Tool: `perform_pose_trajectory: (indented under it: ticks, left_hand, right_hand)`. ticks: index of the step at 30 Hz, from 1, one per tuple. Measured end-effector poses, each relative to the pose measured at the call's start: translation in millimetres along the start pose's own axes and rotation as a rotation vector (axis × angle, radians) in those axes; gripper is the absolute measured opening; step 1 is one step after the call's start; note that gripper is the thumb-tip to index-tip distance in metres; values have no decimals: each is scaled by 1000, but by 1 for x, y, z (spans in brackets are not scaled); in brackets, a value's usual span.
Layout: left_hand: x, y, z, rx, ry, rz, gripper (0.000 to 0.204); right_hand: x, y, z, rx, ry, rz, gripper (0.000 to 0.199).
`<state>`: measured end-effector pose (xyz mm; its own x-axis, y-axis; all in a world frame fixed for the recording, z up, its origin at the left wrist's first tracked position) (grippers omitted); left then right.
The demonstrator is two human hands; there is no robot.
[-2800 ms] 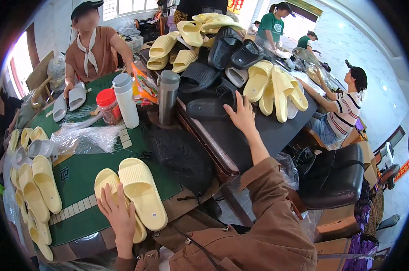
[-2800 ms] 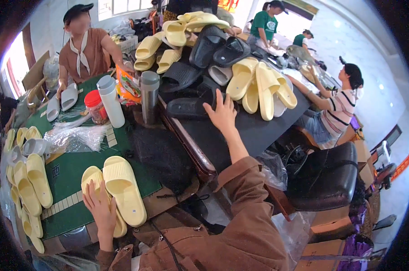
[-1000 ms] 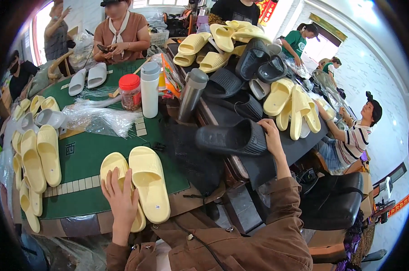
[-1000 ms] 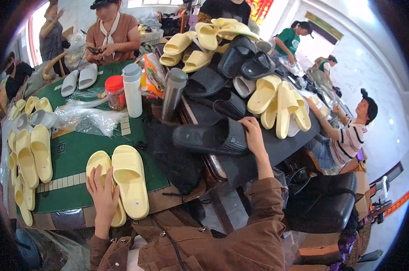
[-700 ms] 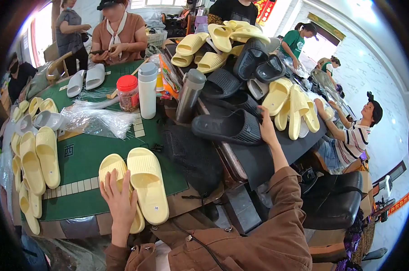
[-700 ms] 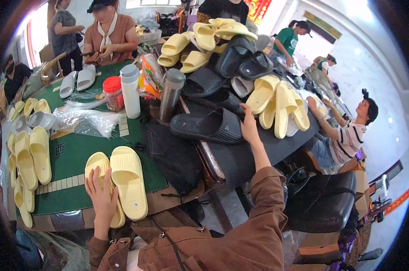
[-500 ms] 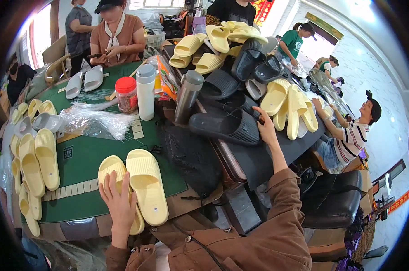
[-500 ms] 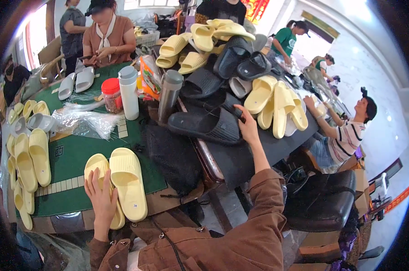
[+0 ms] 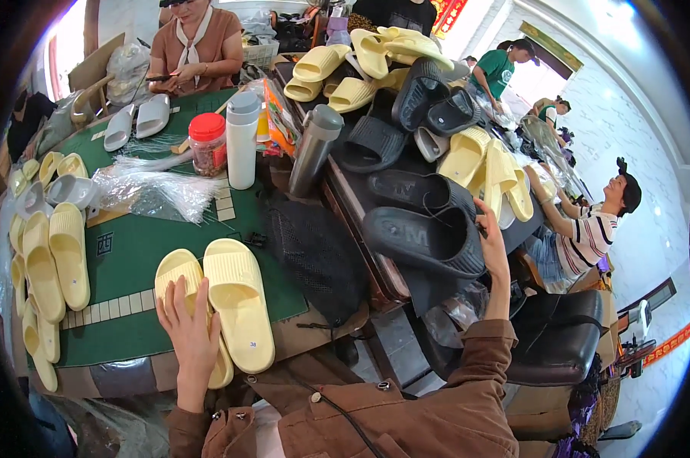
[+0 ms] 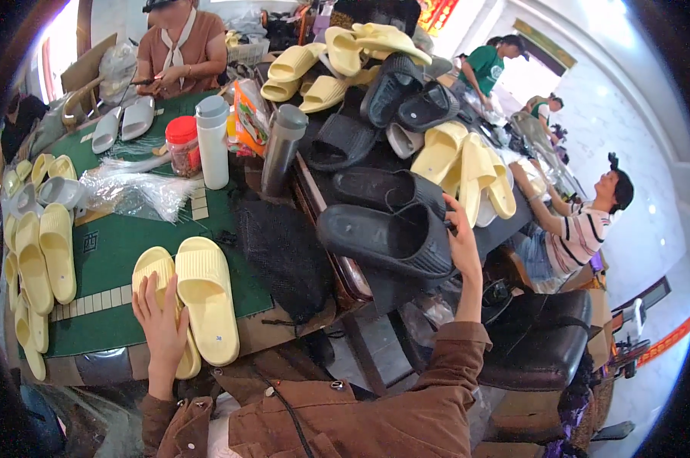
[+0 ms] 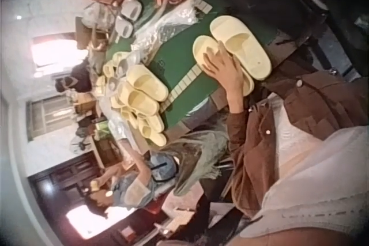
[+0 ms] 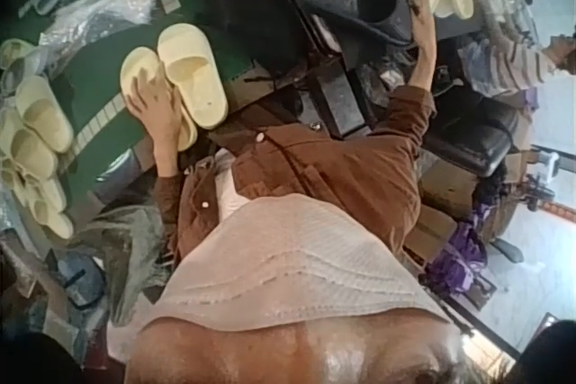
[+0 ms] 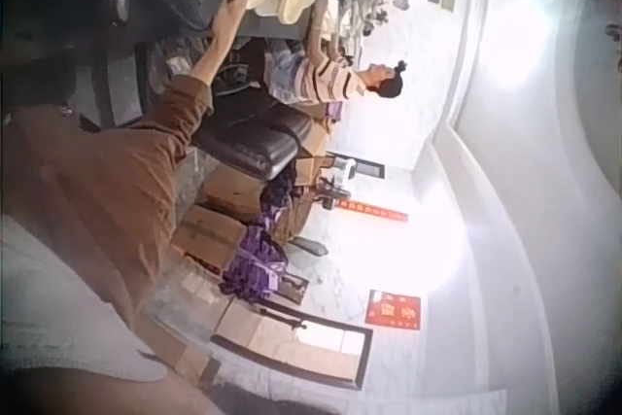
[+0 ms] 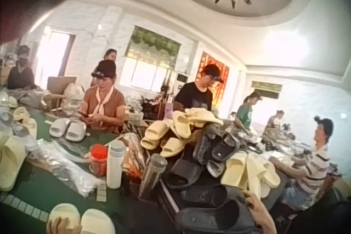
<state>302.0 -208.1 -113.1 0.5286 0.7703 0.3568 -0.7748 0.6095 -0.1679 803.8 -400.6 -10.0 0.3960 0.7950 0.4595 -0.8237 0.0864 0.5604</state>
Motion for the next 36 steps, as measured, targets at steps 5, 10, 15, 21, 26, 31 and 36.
perform_pose_trajectory:
  ticks: [5, 10, 15, 21, 26, 31, 36]
  left_hand:
    - [0, 0, -2, -3, -7, -3, 64]
    - [0, 1, -3, -5, 4, -1, 63]
    - [0, 2, -4, 4, -15, -7, 62]
    - [-3, 3, -4, 5, -11, 2, 63]
    - [0, 1, -4, 0, -8, -1, 62]
    - [1, -2, -2, 14, 2, 9, 61]
    - [0, 3, -3, -4, -13, 1, 59]
  right_hand:
    - [-4, -8, 22, 101, 82, -136, 58]
    - [-9, 28, 34, 189, 66, -118, 57]
    - [-1, 35, 34, 338, 61, -108, 63]
    - [52, 38, 6, -9, 87, 0, 53]
    - [76, 3, 11, -546, -184, 224, 33]
    - [63, 52, -9, -356, -205, 80, 17]
    - [24, 103, -69, -191, 160, 60, 25]
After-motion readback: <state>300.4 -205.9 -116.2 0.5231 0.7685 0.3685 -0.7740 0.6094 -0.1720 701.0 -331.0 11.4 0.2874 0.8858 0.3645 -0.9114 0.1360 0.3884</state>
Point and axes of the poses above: each hand's wrist, its own x-axis towards the middle knuckle, its own z-axis out of the back of the hand, y = z × x, the point moved 3 cm from there along x, towards the middle knuckle, and after that the axes turned 5 degrees about y, right-handed, at the moved point
